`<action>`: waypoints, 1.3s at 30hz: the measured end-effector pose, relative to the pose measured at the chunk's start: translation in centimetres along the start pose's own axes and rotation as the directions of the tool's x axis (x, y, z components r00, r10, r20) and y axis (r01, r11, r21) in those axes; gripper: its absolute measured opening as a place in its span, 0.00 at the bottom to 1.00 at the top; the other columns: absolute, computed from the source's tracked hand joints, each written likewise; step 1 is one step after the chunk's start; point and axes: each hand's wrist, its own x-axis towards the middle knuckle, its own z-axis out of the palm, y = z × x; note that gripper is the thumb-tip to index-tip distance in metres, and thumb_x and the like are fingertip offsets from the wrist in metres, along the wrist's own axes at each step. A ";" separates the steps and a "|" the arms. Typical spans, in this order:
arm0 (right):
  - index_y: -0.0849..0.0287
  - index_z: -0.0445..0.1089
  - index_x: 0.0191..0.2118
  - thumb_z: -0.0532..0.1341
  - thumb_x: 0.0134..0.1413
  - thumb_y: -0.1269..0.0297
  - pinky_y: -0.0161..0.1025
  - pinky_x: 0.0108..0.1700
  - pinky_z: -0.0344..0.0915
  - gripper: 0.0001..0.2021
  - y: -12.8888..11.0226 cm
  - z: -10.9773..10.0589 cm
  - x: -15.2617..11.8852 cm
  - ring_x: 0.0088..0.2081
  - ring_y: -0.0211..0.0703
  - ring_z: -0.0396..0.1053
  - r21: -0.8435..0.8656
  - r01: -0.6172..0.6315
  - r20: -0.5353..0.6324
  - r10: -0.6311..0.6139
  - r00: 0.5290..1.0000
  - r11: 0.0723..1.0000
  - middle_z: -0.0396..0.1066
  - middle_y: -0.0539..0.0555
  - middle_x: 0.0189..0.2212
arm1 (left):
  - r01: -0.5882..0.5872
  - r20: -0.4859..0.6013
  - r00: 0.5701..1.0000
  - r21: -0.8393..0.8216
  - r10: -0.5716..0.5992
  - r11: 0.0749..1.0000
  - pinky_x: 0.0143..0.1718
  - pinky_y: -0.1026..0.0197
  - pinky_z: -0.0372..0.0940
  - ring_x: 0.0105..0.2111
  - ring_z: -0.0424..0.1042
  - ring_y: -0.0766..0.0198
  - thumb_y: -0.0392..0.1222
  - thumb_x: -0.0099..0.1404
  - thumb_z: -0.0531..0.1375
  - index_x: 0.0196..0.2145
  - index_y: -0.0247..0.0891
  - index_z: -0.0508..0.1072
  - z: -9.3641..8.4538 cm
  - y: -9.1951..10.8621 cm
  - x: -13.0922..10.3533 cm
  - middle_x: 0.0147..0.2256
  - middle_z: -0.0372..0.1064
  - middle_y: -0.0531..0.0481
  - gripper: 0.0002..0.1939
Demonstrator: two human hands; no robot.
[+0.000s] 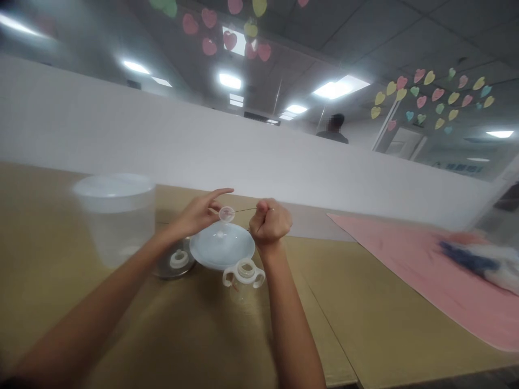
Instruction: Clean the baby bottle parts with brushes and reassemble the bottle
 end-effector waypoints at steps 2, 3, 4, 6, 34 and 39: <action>0.57 0.57 0.24 0.43 0.64 0.63 0.33 0.21 0.50 0.17 -0.5 0.0 -0.2 0.15 0.32 0.54 0.014 -0.041 0.019 0.040 0.999 0.999 0.56 0.46 0.13 | -0.004 -0.025 1.000 0.003 0.004 1.000 0.34 0.65 0.65 0.31 0.73 0.66 0.38 0.57 0.56 0.55 0.43 0.60 -0.3 -0.3 0.1 0.32 0.75 0.51 0.27; 0.57 0.57 0.24 0.43 0.64 0.63 0.33 0.21 0.51 0.17 -1.0 0.0 -0.3 0.15 0.32 0.55 0.029 -0.057 0.025 0.056 0.998 0.998 0.56 0.46 0.14 | -0.004 -0.040 0.999 0.011 0.005 1.000 0.34 0.65 0.65 0.31 0.73 0.66 0.38 0.57 0.56 0.55 0.43 0.60 -0.5 -0.4 0.1 0.32 0.75 0.51 0.27; 0.57 0.56 0.24 0.43 0.64 0.63 0.33 0.21 0.51 0.17 -1.5 0.0 -0.3 0.15 0.33 0.55 0.051 -0.061 0.031 0.060 0.998 0.997 0.57 0.46 0.14 | -0.003 -0.055 0.998 0.020 0.004 1.000 0.35 0.65 0.65 0.32 0.73 0.66 0.37 0.57 0.56 0.55 0.43 0.60 -0.7 -0.4 0.1 0.32 0.74 0.51 0.27; 0.57 0.56 0.24 0.44 0.63 0.64 0.32 0.21 0.51 0.16 -2.6 0.0 -0.4 0.15 0.33 0.56 0.113 -0.031 0.036 0.027 0.999 0.993 0.58 0.46 0.14 | -0.002 -0.083 0.997 0.025 0.004 1.000 0.35 0.65 0.64 0.32 0.72 0.66 0.37 0.57 0.56 0.55 0.43 0.60 -1.2 -0.5 0.1 0.32 0.74 0.51 0.27; 0.59 0.61 0.25 0.45 0.63 0.67 0.32 0.24 0.53 0.16 -4.5 2.2 -3.5 0.19 0.33 0.60 0.298 0.010 0.227 -0.081 0.971 0.955 0.63 0.49 0.16 | -0.031 0.042 0.998 -0.188 0.040 0.982 0.33 0.68 0.61 0.30 0.69 0.69 0.37 0.56 0.58 0.55 0.43 0.58 -1.4 0.6 -0.2 0.30 0.73 0.54 0.29; 0.61 0.65 0.24 0.48 0.61 0.69 0.31 0.25 0.52 0.16 -4.1 2.4 -3.4 0.20 0.32 0.61 0.327 -0.058 0.415 -0.088 0.905 0.943 0.66 0.49 0.17 | -0.062 0.001 0.998 -0.073 0.062 0.995 0.34 0.67 0.61 0.30 0.68 0.69 0.33 0.56 0.54 0.55 0.42 0.58 -1.4 0.5 -0.2 0.29 0.72 0.54 0.28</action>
